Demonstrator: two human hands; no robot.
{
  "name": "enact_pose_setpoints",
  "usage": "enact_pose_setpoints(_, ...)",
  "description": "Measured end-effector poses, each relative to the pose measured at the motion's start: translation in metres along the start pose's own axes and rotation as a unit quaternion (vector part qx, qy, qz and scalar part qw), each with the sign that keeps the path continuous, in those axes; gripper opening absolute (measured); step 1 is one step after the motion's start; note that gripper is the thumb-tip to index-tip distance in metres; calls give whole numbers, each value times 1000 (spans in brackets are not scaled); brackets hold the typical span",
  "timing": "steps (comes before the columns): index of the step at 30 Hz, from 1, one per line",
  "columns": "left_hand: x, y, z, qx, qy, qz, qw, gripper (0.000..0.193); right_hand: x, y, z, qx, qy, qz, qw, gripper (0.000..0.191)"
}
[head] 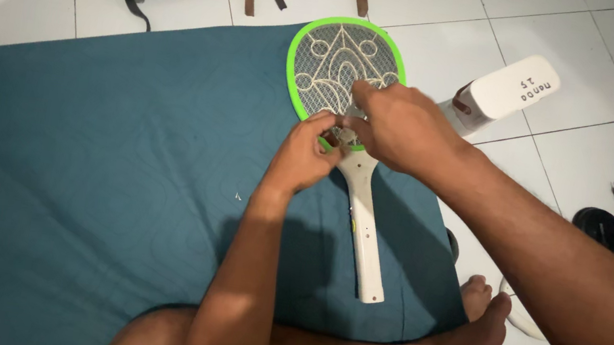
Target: The person repairs an electric fly swatter racket on their lap. They work on the opened handle, manipulate the internal circuit board and wiring, apply liquid from a small syringe-like bottle to the components, reattach the handle cover, and finally handle a power strip with its cable.
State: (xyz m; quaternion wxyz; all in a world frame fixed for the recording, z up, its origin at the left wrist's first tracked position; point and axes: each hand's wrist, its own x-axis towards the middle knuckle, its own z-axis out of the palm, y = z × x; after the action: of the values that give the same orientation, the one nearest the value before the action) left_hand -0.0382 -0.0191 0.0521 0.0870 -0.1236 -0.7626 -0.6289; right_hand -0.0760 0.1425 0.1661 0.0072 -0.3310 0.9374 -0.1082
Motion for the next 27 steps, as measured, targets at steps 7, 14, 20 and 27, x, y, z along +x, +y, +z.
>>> enact_pose_setpoints(7, 4, 2, 12, 55, 55, -10, 997, 26, 7, -9, -16, -96, -33, 17, 995, 48)
enact_pose_setpoints(14, 2, 1, 20, -17, 58, 25, 998, 32, 6, -11, -8, -116, -44, 78, 989, 51)
enact_pose_setpoints(20, 3, -9, 22, 21, 38, 20, 999, 31, 2, -1, -12, -28, -27, -15, 999, 40)
enact_pose_setpoints(27, 4, 5, 27, 30, 83, 8, 996, 35, 5, -6, -1, -138, -71, 116, 981, 48)
